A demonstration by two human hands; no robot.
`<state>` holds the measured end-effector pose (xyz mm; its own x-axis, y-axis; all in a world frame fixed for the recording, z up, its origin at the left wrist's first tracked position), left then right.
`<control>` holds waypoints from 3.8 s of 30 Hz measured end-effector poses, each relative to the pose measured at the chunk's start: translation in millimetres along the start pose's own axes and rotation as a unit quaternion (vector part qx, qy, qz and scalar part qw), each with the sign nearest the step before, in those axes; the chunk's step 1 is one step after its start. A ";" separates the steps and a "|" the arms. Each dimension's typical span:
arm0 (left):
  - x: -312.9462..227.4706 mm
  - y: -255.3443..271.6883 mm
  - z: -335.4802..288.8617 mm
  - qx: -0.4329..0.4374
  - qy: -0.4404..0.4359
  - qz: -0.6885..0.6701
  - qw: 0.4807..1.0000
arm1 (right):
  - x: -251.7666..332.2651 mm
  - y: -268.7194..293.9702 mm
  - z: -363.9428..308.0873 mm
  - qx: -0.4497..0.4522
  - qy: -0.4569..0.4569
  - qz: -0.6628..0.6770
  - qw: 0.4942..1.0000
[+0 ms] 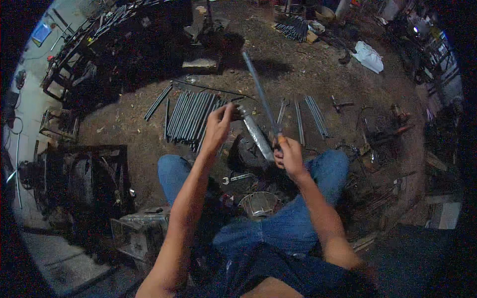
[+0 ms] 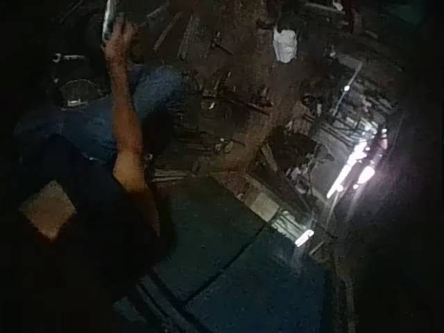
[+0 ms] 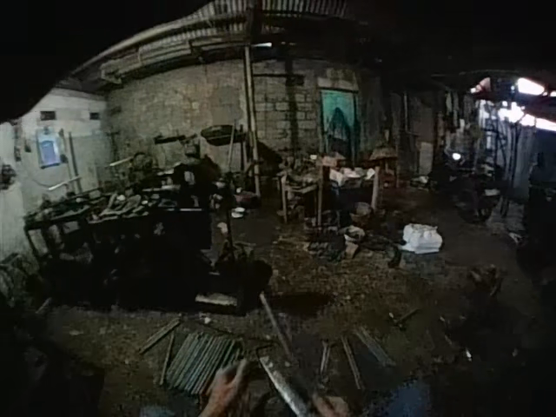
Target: Hammering a metal tube to shape or attach a component while sitting on the floor.
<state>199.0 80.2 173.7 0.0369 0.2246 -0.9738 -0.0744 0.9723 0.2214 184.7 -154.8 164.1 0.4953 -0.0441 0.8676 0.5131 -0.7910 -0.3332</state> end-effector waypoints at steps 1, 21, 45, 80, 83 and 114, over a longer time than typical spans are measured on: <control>-3.8 -4.7 -7.3 0.028 0.042 -0.041 0.998 | -7.1 -9.8 -2.7 0.035 -0.005 0.011 0.999; 4.5 2.4 -50.8 -0.046 0.006 -0.217 0.975 | -115.1 -17.7 45.0 0.052 0.071 -0.280 0.956; 23.1 -9.2 -46.7 0.008 0.025 -0.216 0.976 | -106.4 -17.9 43.3 0.074 0.092 -0.261 0.958; 32.8 -48.1 -36.4 0.011 0.120 -0.138 0.983 | -87.1 -21.9 39.3 0.038 0.065 -0.154 0.985; 45.0 -56.8 -35.1 0.130 0.172 -0.234 0.948 | -84.8 -24.9 35.9 0.059 0.039 -0.076 0.995; 10.6 -45.6 -40.6 0.026 0.082 -0.190 0.978 | -99.9 -12.7 48.4 -0.007 0.107 -0.209 0.972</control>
<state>162.3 35.7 151.1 -0.1080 -0.1635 -0.9806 -0.0345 0.9864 -0.1606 162.6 -110.8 63.8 0.0868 0.1579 0.9836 0.6283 -0.7749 0.0690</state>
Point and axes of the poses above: each hand's wrist, its own z-axis towards the middle knuckle, its own y-axis out of the back of the hand, x = y × z, the point moved 4 cm from there along z, towards the middle knuckle, and after that the axes turned 14 degrees about x, right-handed, at the moved point
